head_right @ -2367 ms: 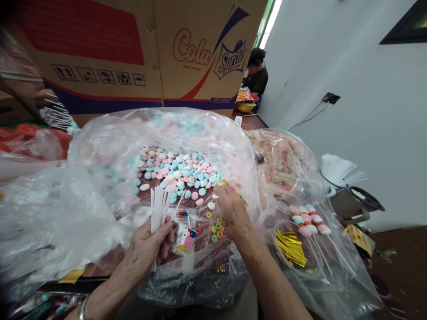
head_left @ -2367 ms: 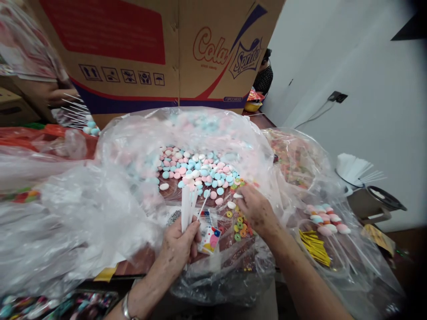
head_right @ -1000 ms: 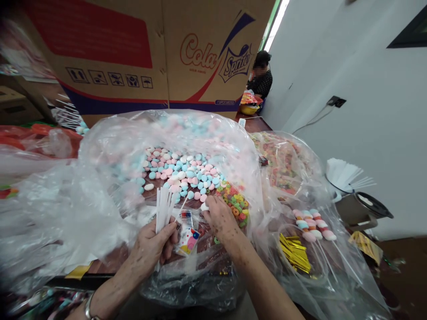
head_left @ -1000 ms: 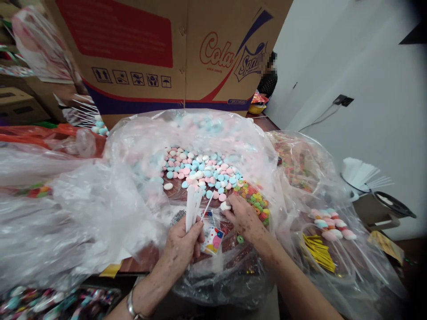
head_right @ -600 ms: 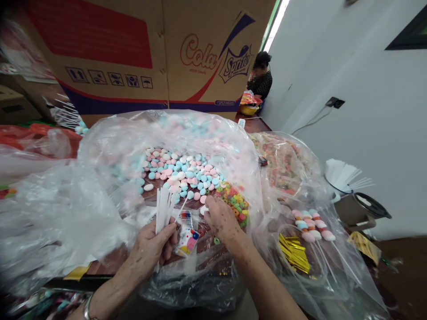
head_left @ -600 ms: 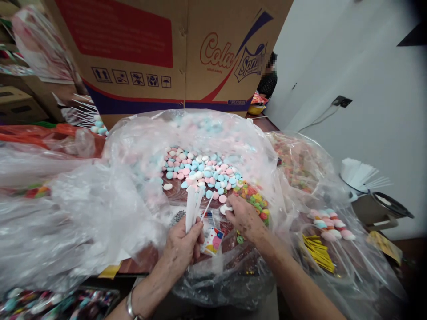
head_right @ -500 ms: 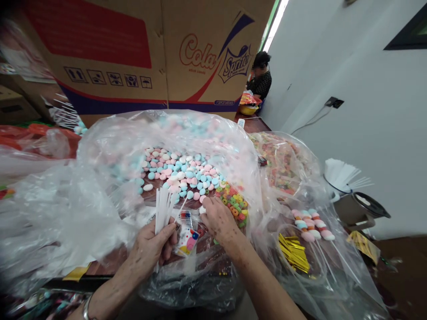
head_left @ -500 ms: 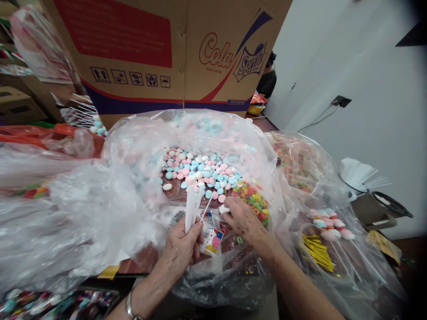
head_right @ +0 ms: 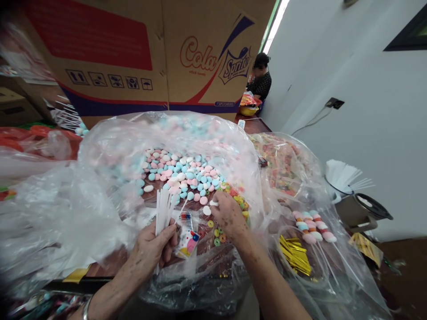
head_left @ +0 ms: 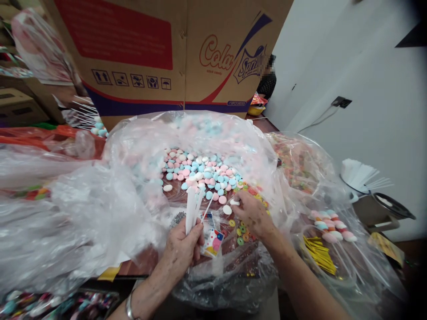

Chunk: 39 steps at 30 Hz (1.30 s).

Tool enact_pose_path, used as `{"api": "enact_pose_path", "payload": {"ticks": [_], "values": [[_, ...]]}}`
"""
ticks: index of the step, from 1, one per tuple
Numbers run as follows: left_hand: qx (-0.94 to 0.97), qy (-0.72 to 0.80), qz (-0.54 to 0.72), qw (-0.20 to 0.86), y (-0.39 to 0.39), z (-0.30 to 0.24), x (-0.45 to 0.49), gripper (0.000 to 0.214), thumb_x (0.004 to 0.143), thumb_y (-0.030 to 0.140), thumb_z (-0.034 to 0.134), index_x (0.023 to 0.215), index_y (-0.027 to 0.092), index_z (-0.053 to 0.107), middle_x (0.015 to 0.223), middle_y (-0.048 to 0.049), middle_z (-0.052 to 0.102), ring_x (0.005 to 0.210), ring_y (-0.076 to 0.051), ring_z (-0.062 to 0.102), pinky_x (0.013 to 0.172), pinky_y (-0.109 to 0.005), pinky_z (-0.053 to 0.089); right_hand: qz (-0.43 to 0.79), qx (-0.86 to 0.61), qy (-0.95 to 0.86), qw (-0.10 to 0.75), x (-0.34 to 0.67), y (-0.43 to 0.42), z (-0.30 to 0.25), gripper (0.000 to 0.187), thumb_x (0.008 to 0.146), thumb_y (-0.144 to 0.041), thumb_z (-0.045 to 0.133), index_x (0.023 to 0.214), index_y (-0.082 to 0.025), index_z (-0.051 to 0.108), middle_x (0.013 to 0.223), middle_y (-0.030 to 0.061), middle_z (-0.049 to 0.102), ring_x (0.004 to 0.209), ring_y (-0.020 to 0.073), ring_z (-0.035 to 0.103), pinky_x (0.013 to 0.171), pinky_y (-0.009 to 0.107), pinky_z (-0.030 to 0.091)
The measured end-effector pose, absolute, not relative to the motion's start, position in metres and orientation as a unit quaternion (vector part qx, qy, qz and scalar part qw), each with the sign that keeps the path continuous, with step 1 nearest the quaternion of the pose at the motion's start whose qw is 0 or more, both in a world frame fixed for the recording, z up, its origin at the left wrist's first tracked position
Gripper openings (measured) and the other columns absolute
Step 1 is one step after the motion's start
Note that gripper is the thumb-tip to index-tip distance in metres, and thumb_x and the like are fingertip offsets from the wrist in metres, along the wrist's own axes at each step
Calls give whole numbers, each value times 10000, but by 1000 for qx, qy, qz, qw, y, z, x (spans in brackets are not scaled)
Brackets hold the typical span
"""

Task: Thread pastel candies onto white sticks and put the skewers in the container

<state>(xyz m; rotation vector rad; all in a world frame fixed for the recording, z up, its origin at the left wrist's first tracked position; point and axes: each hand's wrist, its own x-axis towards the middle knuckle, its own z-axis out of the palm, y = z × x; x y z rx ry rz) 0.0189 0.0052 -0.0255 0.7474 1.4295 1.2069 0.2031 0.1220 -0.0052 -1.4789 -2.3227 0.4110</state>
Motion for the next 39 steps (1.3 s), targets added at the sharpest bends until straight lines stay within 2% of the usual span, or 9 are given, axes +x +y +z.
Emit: {"api": "enact_pose_path", "payload": {"ticks": [3,7,13,19,28,32,35,37,39], "values": [[312,599,502,540,5,-24,19,351,739,549,599,628,222,534,295,69,461,248,-72,349,288,-158,260,172,-501,-815,236,204,120,-5,38,809,-200,569,831,-209,539,786,10,620,685,174,551,649,268,394],[311,597,505,539,6,-21,19,337,719,537,617,639,222,532,319,79,467,248,-70,360,284,-159,264,96,-431,-855,272,193,127,-12,79,815,-135,531,842,-208,540,853,47,630,801,204,569,725,292,428],[283,593,524,542,8,-22,19,344,667,531,653,728,207,554,438,77,555,251,-63,397,260,-156,270,-8,-402,-901,165,172,138,-21,169,830,-41,512,822,-206,547,868,83,638,864,237,556,766,315,440],[289,588,524,545,9,-29,19,331,689,515,657,727,203,551,456,78,557,250,-55,397,252,-147,271,-19,-421,-903,83,173,127,-18,212,882,-10,478,900,-186,593,936,87,644,854,220,564,755,299,447],[303,586,515,547,6,-29,19,293,748,476,657,770,203,555,453,85,551,261,-56,387,267,-145,268,-58,-431,-898,73,165,123,-27,258,908,-3,463,1019,-183,610,1010,125,666,928,245,622,764,304,474],[309,589,516,539,6,-27,19,288,762,474,645,757,202,554,487,72,575,267,-56,399,276,-154,269,72,-468,-865,164,172,129,-23,183,856,-40,528,874,-201,613,936,89,692,866,224,631,730,298,473],[316,588,509,544,6,-24,20,288,734,479,634,743,202,556,464,74,552,256,-54,363,280,-167,246,337,-509,-726,317,178,132,-12,34,847,-237,615,834,-208,605,776,17,687,722,192,642,657,295,495],[326,584,500,550,7,-24,20,284,718,477,624,748,202,561,456,79,534,255,-53,344,280,-173,236,508,-484,-588,403,179,129,-2,193,778,-357,709,845,-199,620,741,1,694,677,180,660,644,301,524],[335,578,499,552,8,-27,21,290,708,484,617,748,203,558,471,74,539,260,-57,355,281,-174,233,607,-448,-484,443,176,124,7,292,664,-368,808,817,-181,643,748,4,707,670,167,674,670,309,555]]}}
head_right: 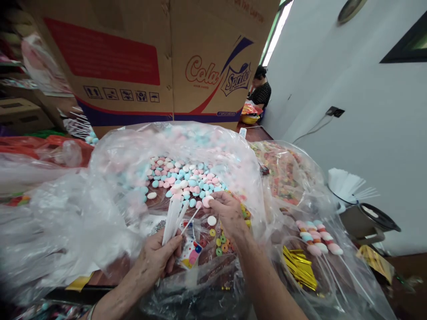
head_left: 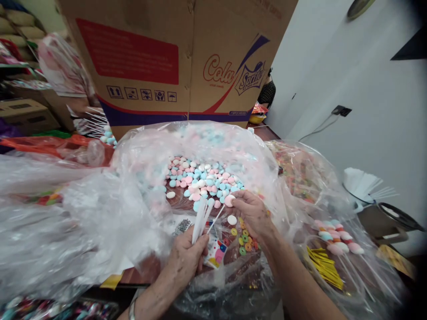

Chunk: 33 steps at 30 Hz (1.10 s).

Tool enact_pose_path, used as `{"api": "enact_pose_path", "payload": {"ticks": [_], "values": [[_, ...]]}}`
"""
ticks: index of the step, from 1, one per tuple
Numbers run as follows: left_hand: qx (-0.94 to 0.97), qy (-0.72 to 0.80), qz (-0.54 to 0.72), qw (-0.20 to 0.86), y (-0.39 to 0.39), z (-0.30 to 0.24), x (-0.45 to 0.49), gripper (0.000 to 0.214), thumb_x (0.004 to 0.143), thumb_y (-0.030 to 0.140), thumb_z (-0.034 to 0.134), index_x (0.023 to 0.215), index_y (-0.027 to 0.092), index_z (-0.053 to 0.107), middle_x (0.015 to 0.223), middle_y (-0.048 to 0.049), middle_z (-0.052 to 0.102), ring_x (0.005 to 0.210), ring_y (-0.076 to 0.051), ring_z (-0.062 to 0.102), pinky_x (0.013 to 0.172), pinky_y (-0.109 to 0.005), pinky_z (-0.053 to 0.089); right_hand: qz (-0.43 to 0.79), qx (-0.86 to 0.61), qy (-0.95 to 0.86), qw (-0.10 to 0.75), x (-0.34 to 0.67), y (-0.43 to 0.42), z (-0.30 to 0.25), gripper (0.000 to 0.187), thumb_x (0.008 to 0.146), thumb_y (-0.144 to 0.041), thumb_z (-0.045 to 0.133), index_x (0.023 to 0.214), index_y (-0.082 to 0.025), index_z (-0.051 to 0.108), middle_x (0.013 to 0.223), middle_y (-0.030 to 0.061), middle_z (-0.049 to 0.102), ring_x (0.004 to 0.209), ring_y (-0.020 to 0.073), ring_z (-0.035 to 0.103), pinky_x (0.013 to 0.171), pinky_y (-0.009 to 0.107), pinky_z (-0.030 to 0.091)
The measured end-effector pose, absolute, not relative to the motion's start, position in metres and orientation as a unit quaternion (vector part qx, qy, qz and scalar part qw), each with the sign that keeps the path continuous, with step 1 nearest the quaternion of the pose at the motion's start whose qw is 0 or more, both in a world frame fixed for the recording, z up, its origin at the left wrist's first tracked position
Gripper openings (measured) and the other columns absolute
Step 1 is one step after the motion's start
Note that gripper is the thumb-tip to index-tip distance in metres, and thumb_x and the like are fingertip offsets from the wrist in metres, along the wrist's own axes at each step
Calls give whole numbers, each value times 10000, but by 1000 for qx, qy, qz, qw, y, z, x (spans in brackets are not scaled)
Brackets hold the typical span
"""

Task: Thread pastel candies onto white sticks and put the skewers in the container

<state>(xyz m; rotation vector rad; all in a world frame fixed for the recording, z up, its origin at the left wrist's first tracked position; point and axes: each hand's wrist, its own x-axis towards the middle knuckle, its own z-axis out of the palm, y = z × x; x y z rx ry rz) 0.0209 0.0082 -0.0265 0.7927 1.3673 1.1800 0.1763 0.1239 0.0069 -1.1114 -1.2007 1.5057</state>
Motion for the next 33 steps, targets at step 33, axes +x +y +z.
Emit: {"api": "enact_pose_path", "payload": {"ticks": [33], "values": [[382,594,533,465,11,-48,16,202,760,386,691,707,194,656,472,39,554,443,-142,478,444,-229,366,303,-388,-749,444,173,98,-8,240,893,-292,608,1051,-279,789,1072,33,781,991,223,725,962,385,566]]}}
